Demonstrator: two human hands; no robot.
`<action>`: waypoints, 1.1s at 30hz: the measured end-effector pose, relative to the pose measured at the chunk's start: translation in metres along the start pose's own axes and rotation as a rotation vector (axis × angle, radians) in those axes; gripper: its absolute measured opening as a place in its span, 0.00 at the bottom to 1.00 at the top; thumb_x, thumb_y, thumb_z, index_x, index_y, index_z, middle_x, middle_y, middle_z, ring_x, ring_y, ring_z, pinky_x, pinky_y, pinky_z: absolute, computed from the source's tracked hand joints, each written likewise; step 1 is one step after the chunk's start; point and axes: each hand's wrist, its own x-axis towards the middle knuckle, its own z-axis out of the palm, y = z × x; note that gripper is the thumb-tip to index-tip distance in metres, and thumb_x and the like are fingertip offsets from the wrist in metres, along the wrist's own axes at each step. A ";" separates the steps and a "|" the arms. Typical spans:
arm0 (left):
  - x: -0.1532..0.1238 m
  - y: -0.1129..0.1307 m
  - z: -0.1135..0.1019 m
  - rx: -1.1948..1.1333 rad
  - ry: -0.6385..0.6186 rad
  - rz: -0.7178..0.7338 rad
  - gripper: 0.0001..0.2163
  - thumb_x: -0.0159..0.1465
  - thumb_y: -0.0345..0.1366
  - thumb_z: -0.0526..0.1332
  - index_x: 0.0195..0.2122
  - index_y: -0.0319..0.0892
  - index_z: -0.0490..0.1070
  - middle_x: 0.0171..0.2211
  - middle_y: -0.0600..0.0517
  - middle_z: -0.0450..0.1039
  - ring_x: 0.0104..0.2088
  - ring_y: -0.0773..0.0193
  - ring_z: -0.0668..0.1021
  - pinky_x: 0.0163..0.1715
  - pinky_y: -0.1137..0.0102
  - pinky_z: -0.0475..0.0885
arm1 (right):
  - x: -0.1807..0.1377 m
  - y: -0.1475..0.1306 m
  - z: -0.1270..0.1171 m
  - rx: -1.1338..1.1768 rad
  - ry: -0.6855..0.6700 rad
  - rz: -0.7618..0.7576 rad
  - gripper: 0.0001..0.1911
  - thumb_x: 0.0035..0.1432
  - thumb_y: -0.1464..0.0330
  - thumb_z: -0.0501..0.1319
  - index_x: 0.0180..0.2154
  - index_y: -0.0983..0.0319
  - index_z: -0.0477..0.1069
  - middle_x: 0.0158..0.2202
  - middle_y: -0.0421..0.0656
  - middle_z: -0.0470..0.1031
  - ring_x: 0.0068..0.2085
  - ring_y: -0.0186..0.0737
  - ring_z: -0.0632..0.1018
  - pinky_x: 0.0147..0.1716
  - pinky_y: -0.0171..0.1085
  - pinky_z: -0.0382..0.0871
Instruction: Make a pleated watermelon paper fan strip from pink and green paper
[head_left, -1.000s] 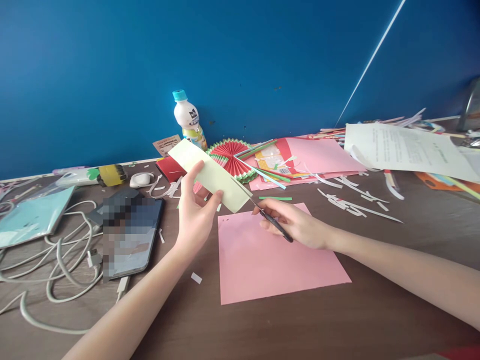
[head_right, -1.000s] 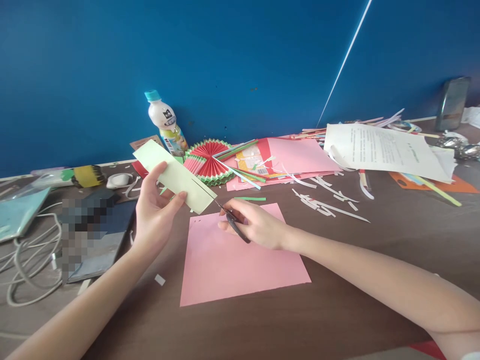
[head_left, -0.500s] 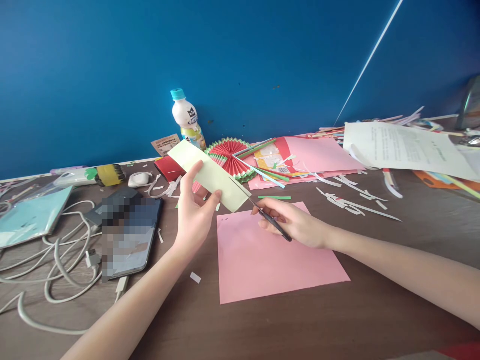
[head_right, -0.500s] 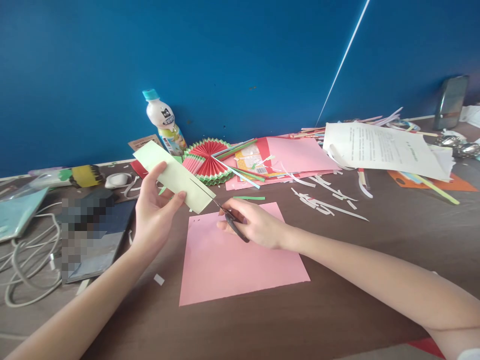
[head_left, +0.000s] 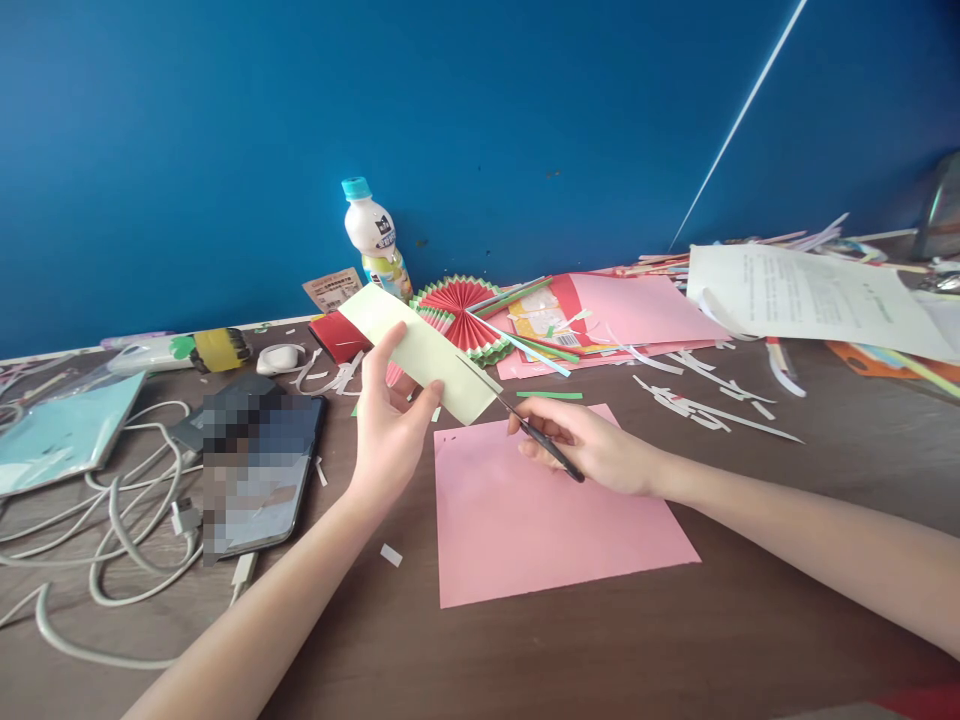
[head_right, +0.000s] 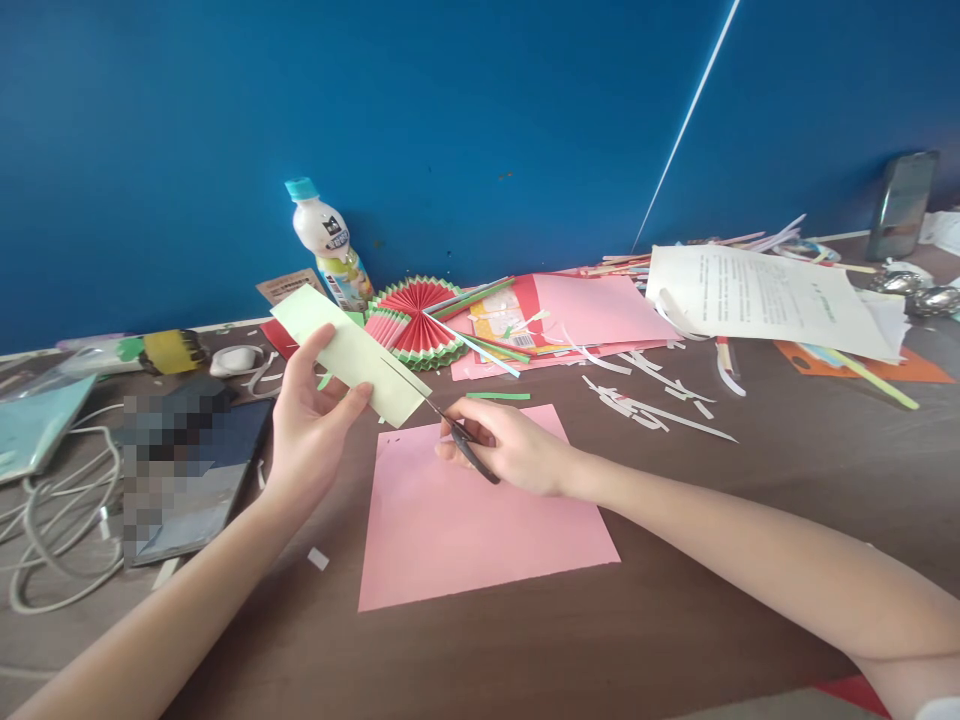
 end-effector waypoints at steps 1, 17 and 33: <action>0.000 0.000 0.000 -0.002 0.000 -0.002 0.25 0.55 0.29 0.61 0.54 0.48 0.60 0.57 0.47 0.61 0.47 0.59 0.75 0.38 0.72 0.76 | 0.000 0.000 0.000 -0.003 0.001 0.001 0.09 0.57 0.64 0.57 0.37 0.62 0.63 0.28 0.38 0.64 0.23 0.27 0.60 0.22 0.31 0.56; 0.001 -0.001 -0.001 0.017 -0.007 -0.013 0.25 0.55 0.30 0.61 0.55 0.48 0.60 0.54 0.46 0.64 0.47 0.57 0.75 0.36 0.70 0.76 | 0.000 0.003 -0.001 -0.024 -0.015 0.000 0.06 0.58 0.66 0.55 0.37 0.61 0.63 0.29 0.39 0.65 0.24 0.28 0.62 0.21 0.30 0.59; 0.000 -0.001 -0.001 0.066 0.024 -0.029 0.25 0.54 0.31 0.62 0.54 0.48 0.62 0.49 0.48 0.66 0.34 0.66 0.76 0.28 0.74 0.74 | 0.000 0.003 -0.001 -0.045 -0.020 -0.005 0.06 0.58 0.66 0.54 0.36 0.61 0.64 0.30 0.40 0.67 0.25 0.29 0.63 0.22 0.31 0.61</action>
